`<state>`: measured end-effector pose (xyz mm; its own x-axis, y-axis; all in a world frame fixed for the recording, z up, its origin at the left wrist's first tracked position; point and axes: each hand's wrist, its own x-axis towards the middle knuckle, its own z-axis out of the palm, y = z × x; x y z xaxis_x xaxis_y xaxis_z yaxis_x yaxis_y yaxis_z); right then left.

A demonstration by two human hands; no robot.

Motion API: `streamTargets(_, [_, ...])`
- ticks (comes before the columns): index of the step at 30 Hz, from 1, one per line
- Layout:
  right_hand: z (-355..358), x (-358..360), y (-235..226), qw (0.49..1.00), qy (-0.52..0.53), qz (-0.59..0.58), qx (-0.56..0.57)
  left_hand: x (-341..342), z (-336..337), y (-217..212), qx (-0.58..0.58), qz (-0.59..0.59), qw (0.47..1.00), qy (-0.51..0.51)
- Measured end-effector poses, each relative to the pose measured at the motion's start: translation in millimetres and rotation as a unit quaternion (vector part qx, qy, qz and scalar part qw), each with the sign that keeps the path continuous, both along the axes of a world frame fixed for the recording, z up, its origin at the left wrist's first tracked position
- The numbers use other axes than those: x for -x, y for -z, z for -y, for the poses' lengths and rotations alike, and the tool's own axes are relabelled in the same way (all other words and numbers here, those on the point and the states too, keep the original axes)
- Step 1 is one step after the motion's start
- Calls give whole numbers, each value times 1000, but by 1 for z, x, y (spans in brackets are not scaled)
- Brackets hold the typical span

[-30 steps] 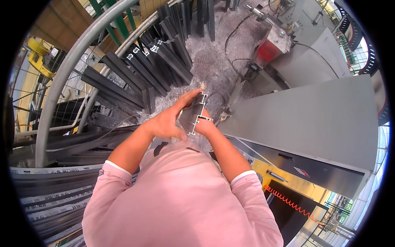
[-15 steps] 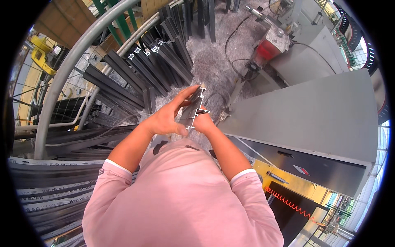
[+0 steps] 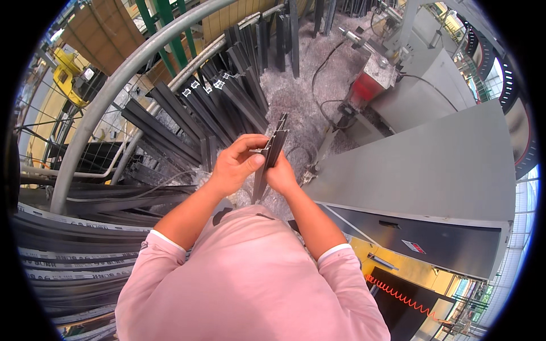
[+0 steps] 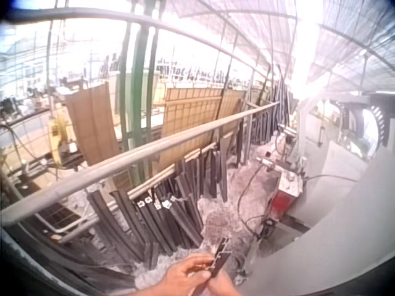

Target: The person picks up a bundle of metal profiles, sorts through scrap metal in bins, and then places a long metal profile onto a miter saw to cut it.

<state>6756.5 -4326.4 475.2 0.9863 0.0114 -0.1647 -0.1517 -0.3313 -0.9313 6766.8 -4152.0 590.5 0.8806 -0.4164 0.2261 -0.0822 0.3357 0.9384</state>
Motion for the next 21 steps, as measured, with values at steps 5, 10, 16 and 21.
streamTargets(5, [0, 4, -15, 999, -25, -35, -7, 7, 3, -7, -47, 30, 998, -14])
streamTargets(10, [-2, 8, -37, 1000, -21, -17, -13, 8, 8, -13, -57, 27, 998, -7])
streamTargets(16, [-4, 7, -67, 999, -20, -43, -25, 7, 14, -14, -61, 41, 997, -10])
streamTargets(21, [6, 8, -67, 997, -58, -19, -43, 8, 17, -18, -58, 66, 996, 2])
